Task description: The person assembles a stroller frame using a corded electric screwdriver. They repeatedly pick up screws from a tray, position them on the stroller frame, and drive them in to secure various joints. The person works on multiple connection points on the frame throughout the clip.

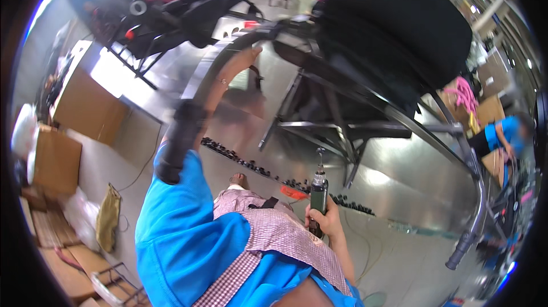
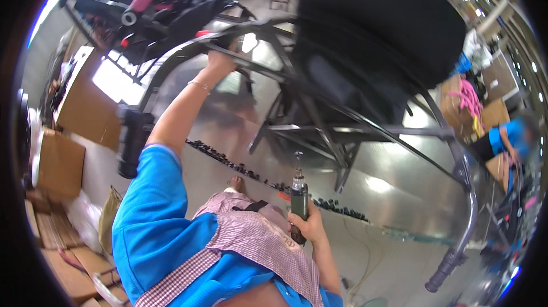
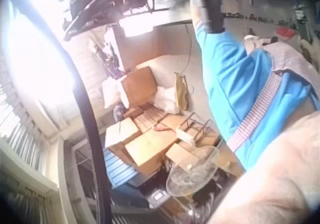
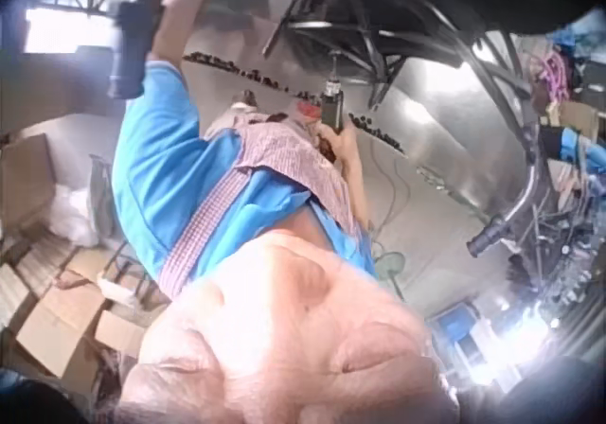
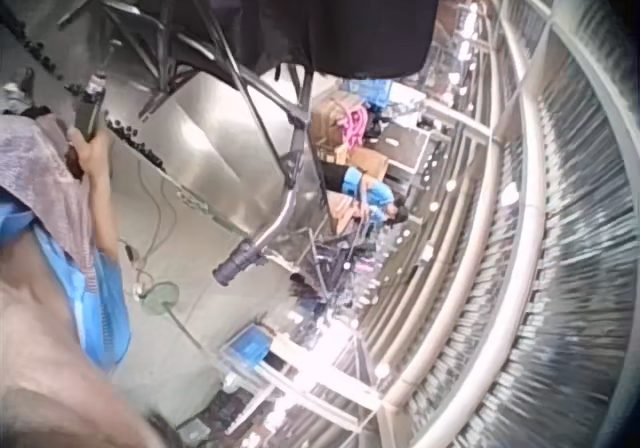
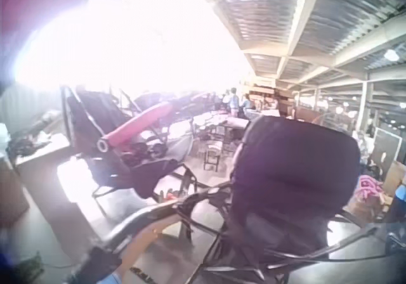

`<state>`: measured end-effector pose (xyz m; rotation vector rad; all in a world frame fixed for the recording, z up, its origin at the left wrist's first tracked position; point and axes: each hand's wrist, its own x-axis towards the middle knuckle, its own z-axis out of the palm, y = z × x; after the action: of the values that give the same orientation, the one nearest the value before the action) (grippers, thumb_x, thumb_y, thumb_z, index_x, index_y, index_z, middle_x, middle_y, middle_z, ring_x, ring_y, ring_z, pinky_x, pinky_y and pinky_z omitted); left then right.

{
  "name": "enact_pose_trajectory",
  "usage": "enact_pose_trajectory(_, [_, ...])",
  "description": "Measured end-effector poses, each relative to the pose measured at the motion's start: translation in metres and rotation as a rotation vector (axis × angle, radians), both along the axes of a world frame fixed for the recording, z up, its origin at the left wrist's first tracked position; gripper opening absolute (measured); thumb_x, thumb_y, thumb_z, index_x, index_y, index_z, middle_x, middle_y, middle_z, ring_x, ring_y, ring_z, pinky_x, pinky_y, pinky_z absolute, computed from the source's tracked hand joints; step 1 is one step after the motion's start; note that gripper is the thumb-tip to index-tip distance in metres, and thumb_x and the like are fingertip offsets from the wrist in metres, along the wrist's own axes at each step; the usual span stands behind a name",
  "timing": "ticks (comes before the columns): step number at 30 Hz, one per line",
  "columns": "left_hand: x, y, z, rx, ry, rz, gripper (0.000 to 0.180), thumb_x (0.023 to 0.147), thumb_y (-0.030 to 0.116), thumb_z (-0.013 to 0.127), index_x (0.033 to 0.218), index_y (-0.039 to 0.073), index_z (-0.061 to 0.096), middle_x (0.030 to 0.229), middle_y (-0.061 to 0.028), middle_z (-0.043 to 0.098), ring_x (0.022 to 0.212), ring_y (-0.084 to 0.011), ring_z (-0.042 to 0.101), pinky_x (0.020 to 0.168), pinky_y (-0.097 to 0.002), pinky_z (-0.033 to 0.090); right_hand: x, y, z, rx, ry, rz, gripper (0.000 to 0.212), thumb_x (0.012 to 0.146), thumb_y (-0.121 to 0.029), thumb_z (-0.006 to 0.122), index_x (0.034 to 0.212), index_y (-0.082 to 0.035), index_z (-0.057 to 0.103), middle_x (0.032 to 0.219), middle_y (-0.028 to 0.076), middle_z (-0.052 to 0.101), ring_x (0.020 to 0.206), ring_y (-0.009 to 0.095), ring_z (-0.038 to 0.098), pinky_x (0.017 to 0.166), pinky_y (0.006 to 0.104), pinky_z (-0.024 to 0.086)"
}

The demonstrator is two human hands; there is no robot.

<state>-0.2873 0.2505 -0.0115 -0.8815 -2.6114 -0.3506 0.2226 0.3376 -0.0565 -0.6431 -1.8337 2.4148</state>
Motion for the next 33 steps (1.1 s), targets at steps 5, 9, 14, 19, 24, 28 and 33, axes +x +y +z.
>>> enact_pose_trajectory(5, [-0.052, -0.11, -0.017, -0.096, 0.094, -0.252, 0.032, 0.076, 0.025, 0.071, 0.099, 0.003, 0.064, 0.107, -0.0135, 0.06, 0.109, -0.0315, 0.053, 0.094, -0.0401, 0.044, -0.076, -0.041, 0.019, 0.147, 0.099, 0.075, 0.041, 0.085, -0.016, 0.07, 0.116, 0.002, 0.05, 0.08, 0.008, 0.063, 0.058, 0.016, 0.062, 0.054, 0.0288, 0.051])
enact_pose_trajectory(9, [-0.032, -0.15, 0.005, -0.053, -0.217, -0.32, 0.049, 0.079, 0.033, 0.071, 0.113, 0.002, 0.053, 0.12, -0.0109, 0.052, 0.119, -0.0319, 0.049, 0.096, -0.0417, 0.044, -0.117, -0.056, -0.003, -0.012, 0.069, 0.126, 0.048, 0.087, -0.016, 0.068, 0.126, 0.001, 0.046, 0.088, 0.012, 0.063, 0.061, 0.017, 0.062, 0.056, 0.0291, 0.051])
enact_pose_trajectory(14, [-0.029, -0.162, -0.007, 0.028, -0.099, -0.121, 0.034, 0.078, 0.025, 0.073, 0.098, -0.002, 0.063, 0.109, -0.0144, 0.06, 0.11, -0.0316, 0.054, 0.09, -0.0409, 0.046, -0.17, -0.083, 0.011, 0.023, 0.135, 0.126, 0.064, 0.084, -0.036, 0.075, 0.128, 0.0, 0.044, 0.078, 0.012, 0.06, 0.057, 0.019, 0.061, 0.053, 0.0308, 0.05])
enact_pose_trajectory(19, [-0.008, -0.07, 0.021, 0.766, -0.16, -0.57, 0.021, 0.081, 0.019, 0.071, 0.09, 0.001, 0.066, 0.094, -0.013, 0.062, 0.094, -0.0325, 0.06, 0.084, -0.0396, 0.049, -0.18, -0.101, 0.017, 0.028, 0.068, 0.006, 0.068, 0.082, -0.037, 0.076, 0.129, -0.001, 0.043, 0.078, 0.011, 0.06, 0.057, 0.02, 0.061, 0.053, 0.0307, 0.05])
enact_pose_trajectory(24, [0.006, 0.078, 0.027, 1.005, -1.356, -0.949, 0.051, 0.087, 0.032, 0.07, 0.126, 0.001, 0.06, 0.115, -0.0093, 0.064, 0.106, -0.019, 0.06, 0.092, -0.0306, 0.047, -0.165, -0.12, 0.022, -0.001, -0.023, -0.194, 0.07, 0.082, -0.034, 0.076, 0.131, 0.001, 0.041, 0.082, 0.012, 0.061, 0.059, 0.02, 0.062, 0.054, 0.0315, 0.051])
enact_pose_trajectory(28, [0.018, 0.124, 0.044, 1.3, -1.965, -1.158, 0.025, 0.088, 0.016, 0.069, 0.109, 0.002, 0.067, 0.102, -0.0033, 0.067, 0.091, -0.0117, 0.059, 0.087, -0.0243, 0.044, -0.155, -0.13, 0.025, -0.014, -0.023, -0.298, 0.057, 0.085, -0.029, 0.074, 0.122, 0.0, 0.042, 0.082, 0.011, 0.061, 0.06, 0.019, 0.063, 0.055, 0.0311, 0.051])
enact_pose_trajectory(33, [0.042, 0.141, 0.042, 1.641, -1.937, -0.814, 0.01, 0.088, 0.01, 0.07, 0.094, 0.002, 0.07, 0.089, -0.0005, 0.068, 0.078, -0.0086, 0.059, 0.075, -0.0233, 0.047, -0.15, -0.133, 0.027, 0.01, -0.059, -0.365, 0.069, 0.082, -0.033, 0.075, 0.131, 0.003, 0.04, 0.082, 0.012, 0.061, 0.061, 0.02, 0.063, 0.055, 0.0309, 0.05])
